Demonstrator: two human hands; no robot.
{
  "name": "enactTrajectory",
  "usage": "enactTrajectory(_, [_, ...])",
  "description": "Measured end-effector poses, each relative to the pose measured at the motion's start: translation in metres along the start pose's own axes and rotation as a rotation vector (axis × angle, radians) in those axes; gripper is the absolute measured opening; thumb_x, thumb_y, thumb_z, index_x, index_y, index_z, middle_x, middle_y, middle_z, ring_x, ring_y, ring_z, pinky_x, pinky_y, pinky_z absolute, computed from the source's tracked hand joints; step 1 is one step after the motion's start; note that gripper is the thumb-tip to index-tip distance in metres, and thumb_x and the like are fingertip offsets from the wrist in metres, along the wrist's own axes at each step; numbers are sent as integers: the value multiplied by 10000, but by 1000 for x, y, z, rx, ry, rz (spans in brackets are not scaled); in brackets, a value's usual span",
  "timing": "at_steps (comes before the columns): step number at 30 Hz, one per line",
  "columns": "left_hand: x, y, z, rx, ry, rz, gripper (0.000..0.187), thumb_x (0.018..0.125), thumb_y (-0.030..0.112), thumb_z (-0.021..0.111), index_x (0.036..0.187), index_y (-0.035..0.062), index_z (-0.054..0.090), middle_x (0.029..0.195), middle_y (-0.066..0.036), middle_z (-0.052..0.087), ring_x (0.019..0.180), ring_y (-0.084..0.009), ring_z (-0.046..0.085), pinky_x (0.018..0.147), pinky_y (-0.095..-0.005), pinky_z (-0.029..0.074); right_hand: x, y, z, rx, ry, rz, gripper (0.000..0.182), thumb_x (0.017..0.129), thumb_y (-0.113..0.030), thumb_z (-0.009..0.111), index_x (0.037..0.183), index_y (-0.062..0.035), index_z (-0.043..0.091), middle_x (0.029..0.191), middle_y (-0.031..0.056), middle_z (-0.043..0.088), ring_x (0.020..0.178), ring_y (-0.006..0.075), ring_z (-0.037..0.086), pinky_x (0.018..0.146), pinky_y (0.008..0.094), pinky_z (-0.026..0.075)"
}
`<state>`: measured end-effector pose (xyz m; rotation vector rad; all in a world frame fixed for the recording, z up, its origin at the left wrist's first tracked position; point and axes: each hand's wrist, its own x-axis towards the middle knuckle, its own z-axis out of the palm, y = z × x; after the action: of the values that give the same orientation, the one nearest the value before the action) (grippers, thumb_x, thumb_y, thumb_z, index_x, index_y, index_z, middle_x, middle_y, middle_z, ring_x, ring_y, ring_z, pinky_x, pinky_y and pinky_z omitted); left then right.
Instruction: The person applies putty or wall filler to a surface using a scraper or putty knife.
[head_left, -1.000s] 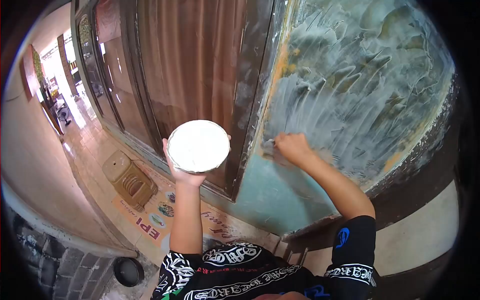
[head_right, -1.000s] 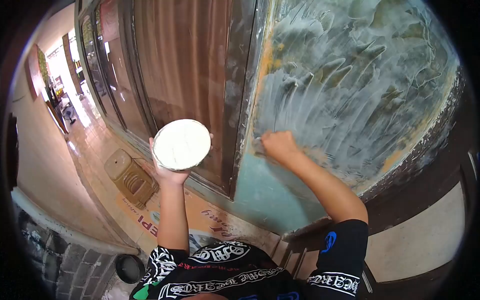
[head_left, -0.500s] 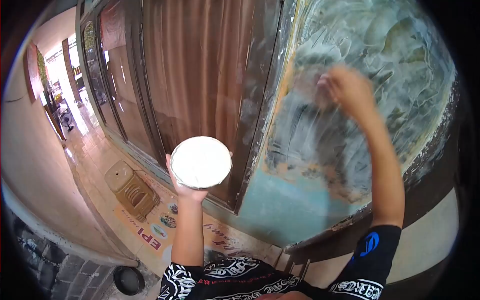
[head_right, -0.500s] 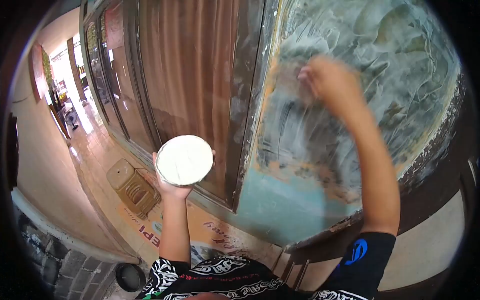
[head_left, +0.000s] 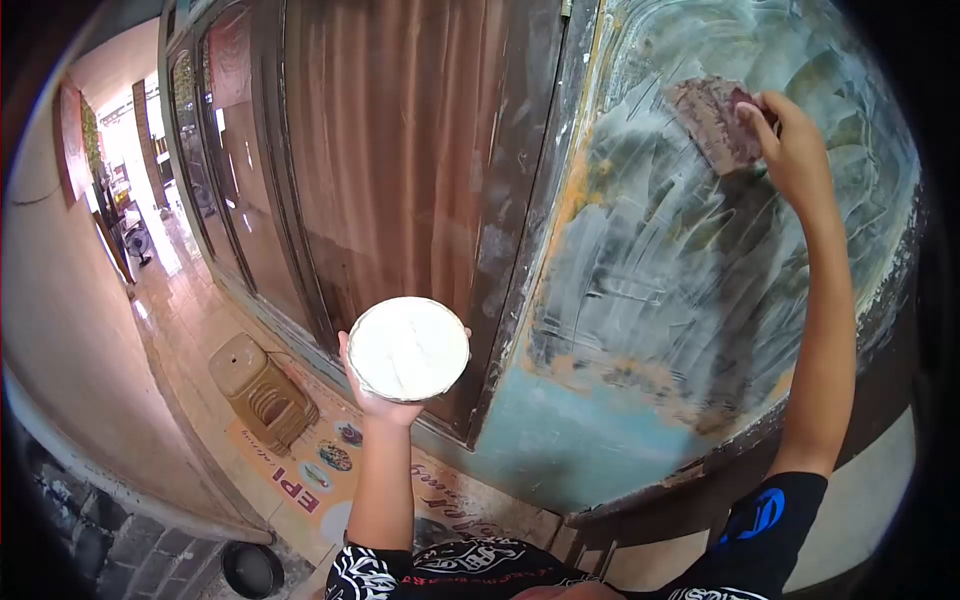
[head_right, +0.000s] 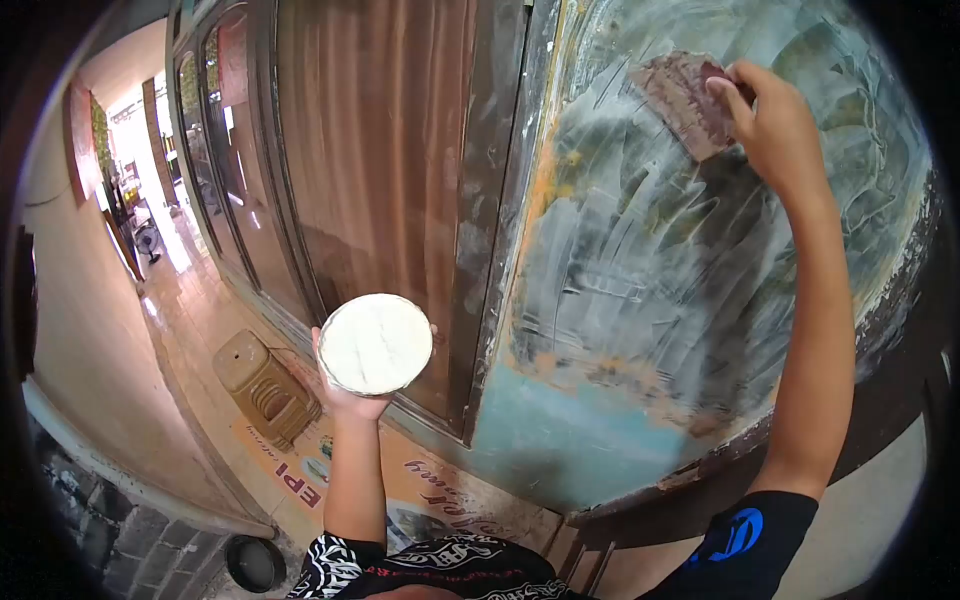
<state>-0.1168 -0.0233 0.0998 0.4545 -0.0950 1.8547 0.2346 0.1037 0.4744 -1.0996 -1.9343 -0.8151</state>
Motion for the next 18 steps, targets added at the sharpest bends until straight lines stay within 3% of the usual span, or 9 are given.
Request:
enactTrajectory(3, [3, -5, 0, -13, -2, 7, 814, 927, 697, 432, 1439, 66, 483, 1474, -160, 495, 1326, -395, 483, 1127, -560, 366, -51, -29, 29, 155, -15, -303, 184, 930, -255, 649, 931, -73, 674, 815, 122, 666, 733, 366, 633, 674, 448, 503])
enactTrajectory(5, [5, -9, 1, -36, 6, 15, 812, 926, 693, 441, 1439, 65, 480, 1474, -168, 492, 1326, -403, 481, 1127, -563, 367, -100, -57, 55, -74, -314, -355, 201, 877, -297, 671, 876, -98, 646, 868, 113, 682, 789, 341, 681, 661, 464, 529])
enactTrajectory(7, [9, -15, 6, -31, 4, 8, 824, 920, 692, 452, 1447, 59, 464, 1479, -185, 480, 1325, -422, 475, 1122, -578, 371, -157, -57, 106, -74, -455, -542, 184, 828, -268, 691, 887, -100, 645, 857, 73, 664, 793, 268, 695, 627, 434, 543])
enactTrajectory(9, [11, -22, 7, -43, 74, 4, 844, 913, 700, 454, 1457, 55, 443, 1487, -207, 460, 1325, -444, 466, 1114, -607, 370, -184, -58, 133, -63, -545, -617, 128, 841, -215, 654, 885, -96, 639, 878, 65, 661, 807, 265, 695, 605, 419, 541])
enactTrajectory(11, [15, -29, 4, -49, 83, -9, 878, 902, 719, 444, 1470, 50, 422, 1499, -238, 428, 1320, -509, 440, 1077, -710, 337, -190, -57, 145, -206, -578, -644, 123, 843, -200, 637, 899, -91, 631, 885, 70, 660, 814, 259, 696, 595, 413, 536])
enactTrajectory(14, [26, -35, 5, -50, 82, -13, 884, 903, 721, 436, 1476, 49, 412, 1503, -248, 419, 1325, -526, 427, 1064, -733, 331, -128, -32, 128, -207, -295, -490, 154, 850, -248, 644, 874, -96, 636, 866, 78, 675, 753, 278, 695, 587, 423, 527])
enactTrajectory(16, [22, -42, 11, 56, -67, -69, 836, 927, 723, 391, 1435, 64, 477, 1477, -177, 484, 1328, -422, 474, 1129, -584, 361, -69, -30, 68, -271, -131, -302, 231, 928, -310, 610, 905, -80, 623, 843, 126, 693, 781, 338, 687, 643, 488, 525])
enactTrajectory(17, [22, -44, 7, 47, 21, -24, 828, 929, 720, 394, 1432, 68, 480, 1473, -168, 487, 1326, -408, 478, 1126, -570, 369, -47, -14, 60, -146, 55, -213, 258, 932, -338, 623, 897, -82, 633, 837, 143, 679, 791, 380, 665, 665, 489, 515])
enactTrajectory(18, [23, -46, 8, 38, 53, -29, 824, 930, 717, 396, 1432, 69, 481, 1473, -162, 489, 1325, -403, 480, 1123, -570, 372, -26, 0, 42, -76, 108, -220, 259, 942, -341, 614, 905, -86, 638, 840, 142, 677, 791, 392, 656, 667, 486, 510])
